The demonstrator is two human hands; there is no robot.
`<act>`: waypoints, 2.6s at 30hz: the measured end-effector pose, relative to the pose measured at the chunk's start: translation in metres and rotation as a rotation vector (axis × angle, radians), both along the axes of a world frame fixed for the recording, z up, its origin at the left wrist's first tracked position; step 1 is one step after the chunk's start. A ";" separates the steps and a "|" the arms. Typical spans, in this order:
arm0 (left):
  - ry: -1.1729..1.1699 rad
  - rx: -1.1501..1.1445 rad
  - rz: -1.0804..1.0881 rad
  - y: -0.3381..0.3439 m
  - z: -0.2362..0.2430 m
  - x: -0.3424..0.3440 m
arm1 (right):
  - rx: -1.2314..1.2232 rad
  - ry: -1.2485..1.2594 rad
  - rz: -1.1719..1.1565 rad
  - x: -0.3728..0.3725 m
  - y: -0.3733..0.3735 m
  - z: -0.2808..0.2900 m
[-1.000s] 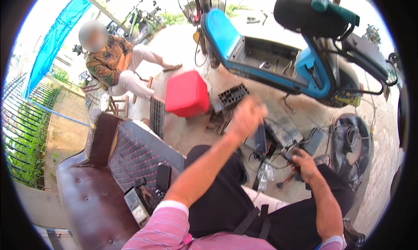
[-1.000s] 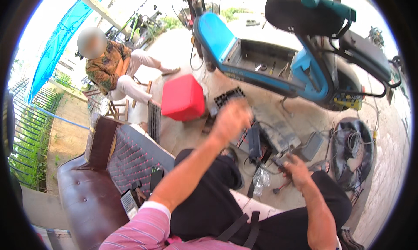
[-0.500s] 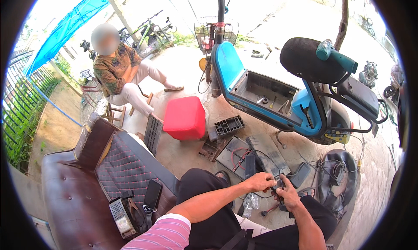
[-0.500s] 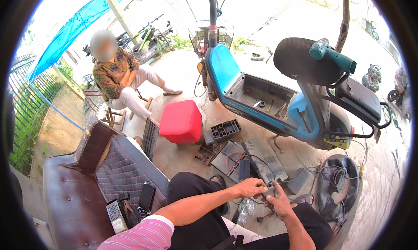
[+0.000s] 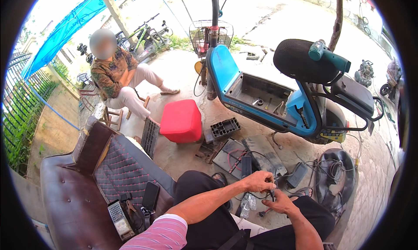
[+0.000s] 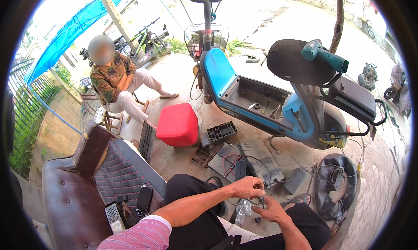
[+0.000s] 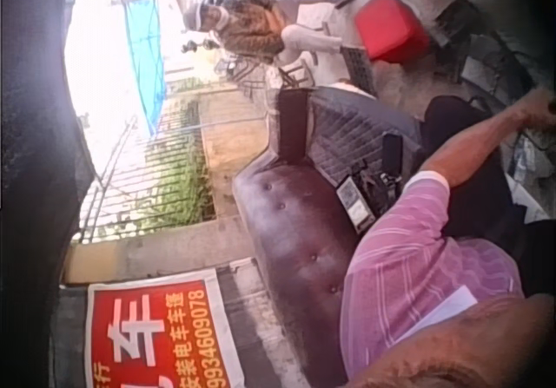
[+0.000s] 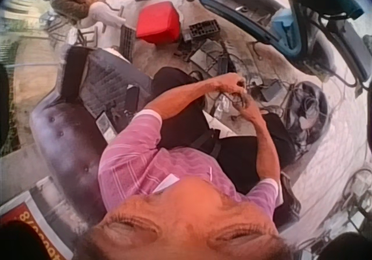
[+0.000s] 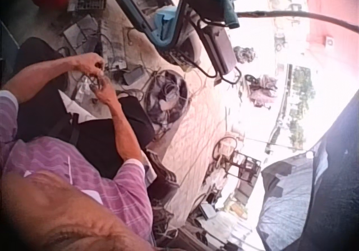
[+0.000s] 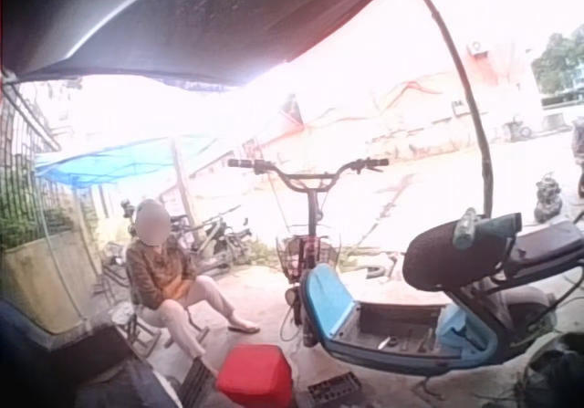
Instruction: The person sits on the ground and works on the electrical components of a blue electric scooter. They handle a battery pack, connect wires, and use a yellow multimeter to test connections. The person also picks up and examines a black power adapter and various cables.
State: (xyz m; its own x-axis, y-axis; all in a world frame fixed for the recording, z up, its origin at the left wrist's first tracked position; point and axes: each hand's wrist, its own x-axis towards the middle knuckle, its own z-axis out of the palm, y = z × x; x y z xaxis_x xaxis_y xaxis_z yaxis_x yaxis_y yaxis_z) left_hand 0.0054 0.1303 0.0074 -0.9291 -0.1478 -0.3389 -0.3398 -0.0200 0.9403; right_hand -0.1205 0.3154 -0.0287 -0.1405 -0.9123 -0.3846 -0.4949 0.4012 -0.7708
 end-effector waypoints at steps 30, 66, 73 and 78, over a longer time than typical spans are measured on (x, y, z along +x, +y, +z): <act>-0.109 -0.487 -0.010 0.004 0.007 -0.005 | -0.091 -0.044 -0.197 0.008 -0.009 -0.002; -0.013 -0.523 -0.139 -0.009 -0.007 0.008 | -0.031 0.020 -0.120 0.011 -0.016 0.008; -0.012 -0.569 -0.167 -0.007 -0.009 0.008 | 0.007 0.029 -0.105 0.010 -0.015 0.004; 0.004 -0.583 -0.169 -0.008 -0.010 0.012 | -0.004 0.058 -0.102 0.014 -0.016 0.003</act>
